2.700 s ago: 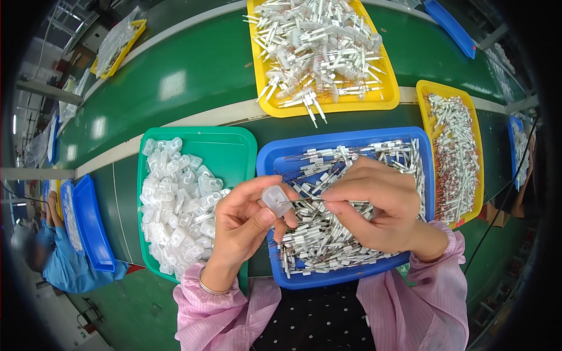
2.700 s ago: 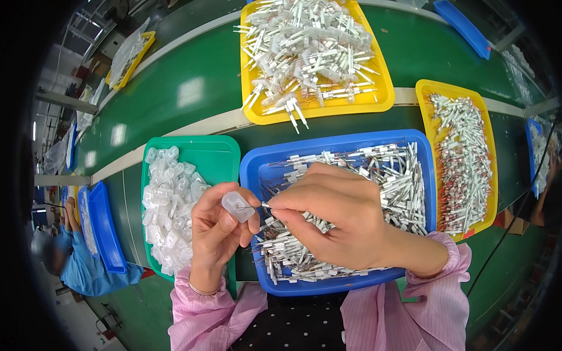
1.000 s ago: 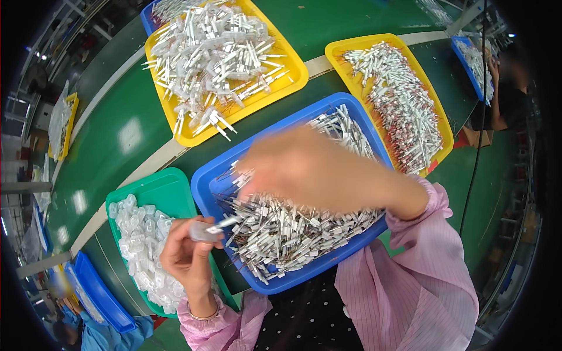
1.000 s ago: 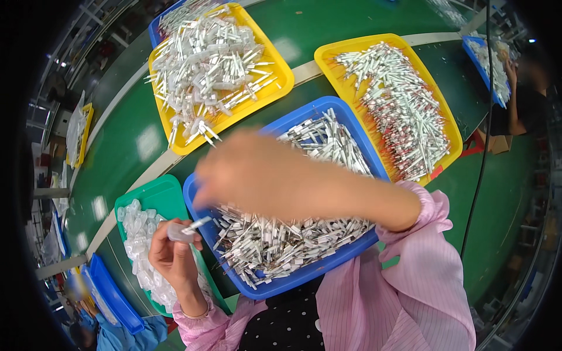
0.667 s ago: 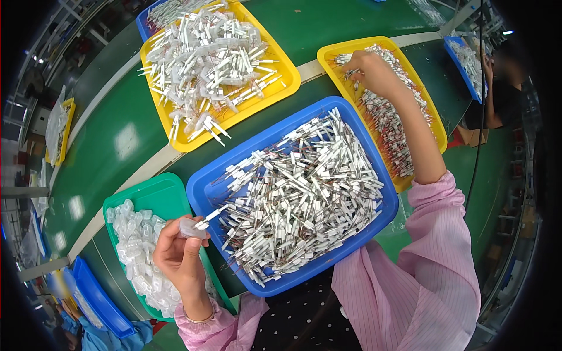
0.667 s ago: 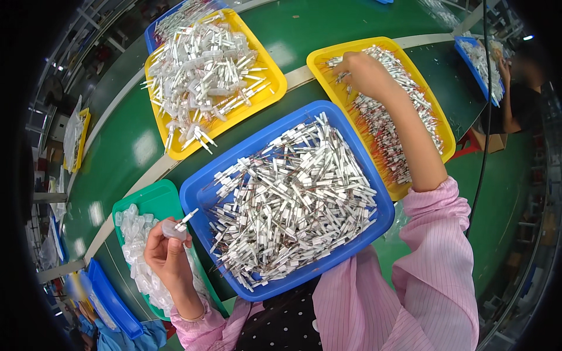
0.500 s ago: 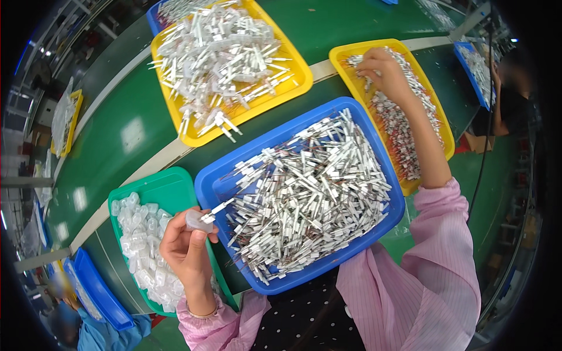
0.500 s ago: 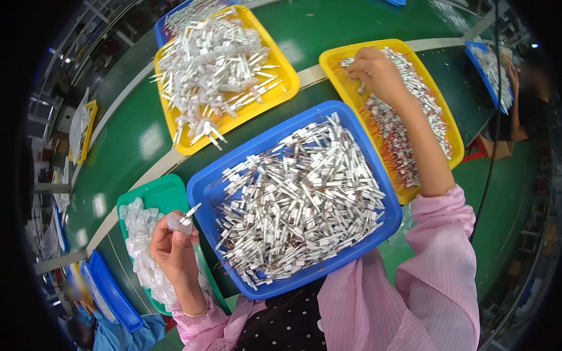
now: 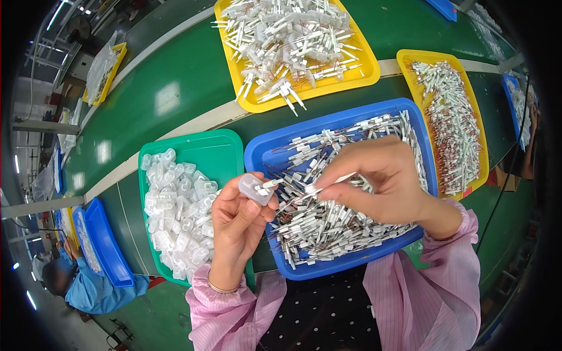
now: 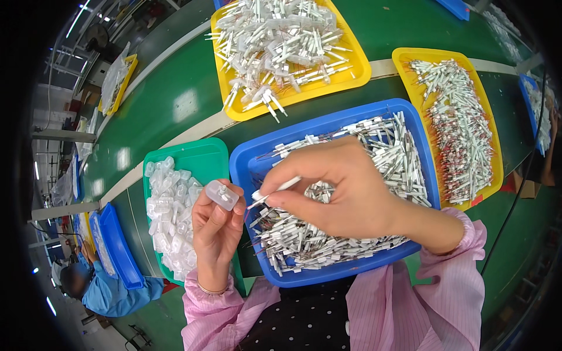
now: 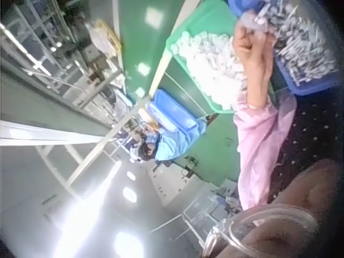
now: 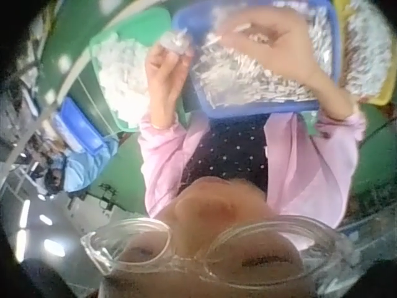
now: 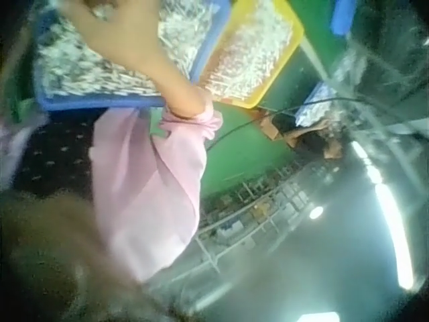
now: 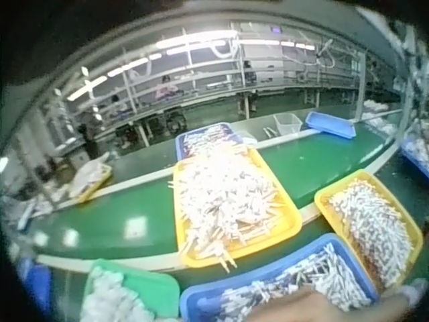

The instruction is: The person assembles small white plastic components by hand, inserting a metal pin into a plastic base to create an assembled component.

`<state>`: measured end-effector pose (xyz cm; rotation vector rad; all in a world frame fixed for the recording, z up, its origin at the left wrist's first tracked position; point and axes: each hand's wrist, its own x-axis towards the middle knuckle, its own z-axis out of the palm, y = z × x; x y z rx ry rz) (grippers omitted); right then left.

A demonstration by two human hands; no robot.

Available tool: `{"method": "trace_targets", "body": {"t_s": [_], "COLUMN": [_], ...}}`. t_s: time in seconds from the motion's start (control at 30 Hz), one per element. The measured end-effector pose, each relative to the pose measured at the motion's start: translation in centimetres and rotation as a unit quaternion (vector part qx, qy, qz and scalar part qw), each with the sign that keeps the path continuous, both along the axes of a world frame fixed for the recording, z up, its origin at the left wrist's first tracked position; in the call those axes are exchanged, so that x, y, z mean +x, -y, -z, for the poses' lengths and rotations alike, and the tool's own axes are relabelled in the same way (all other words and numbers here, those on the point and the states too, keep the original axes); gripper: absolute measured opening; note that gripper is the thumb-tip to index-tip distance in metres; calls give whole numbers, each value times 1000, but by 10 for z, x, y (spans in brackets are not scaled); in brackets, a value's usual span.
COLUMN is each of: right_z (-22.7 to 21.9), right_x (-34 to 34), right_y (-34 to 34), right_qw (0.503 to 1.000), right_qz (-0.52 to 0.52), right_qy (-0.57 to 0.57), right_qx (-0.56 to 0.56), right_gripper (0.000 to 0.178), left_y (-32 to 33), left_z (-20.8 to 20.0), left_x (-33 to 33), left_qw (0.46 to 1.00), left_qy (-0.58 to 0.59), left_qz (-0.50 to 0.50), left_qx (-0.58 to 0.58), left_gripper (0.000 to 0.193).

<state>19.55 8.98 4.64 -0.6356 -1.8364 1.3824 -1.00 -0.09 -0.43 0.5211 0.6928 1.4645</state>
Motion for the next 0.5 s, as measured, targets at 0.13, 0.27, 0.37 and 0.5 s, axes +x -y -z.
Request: {"method": "trace_targets", "body": {"t_s": [0.13,0.27,0.37,0.5], "right_z": [13,19,19,20], "right_x": [-13,-18,-18,-16], "right_y": [6,6,4,1], "right_qw": [999,996,990,984], "right_qz": [-10,16,10,5], "right_qy": [-45,-59,-43,-42], "right_qx": [-7,72,132,173], "right_gripper": [16,16,18,19], "left_y": [3,4,5,3], "left_z": [0,0,1,2], "left_x": [0,0,-2,-4], "left_qw": [1000,999,998,996], "left_qy": [9,42,62,90], "left_qz": [7,16,24,25], "left_qx": [-2,-8,-14,-11], "left_gripper": [37,38,38,38]}}
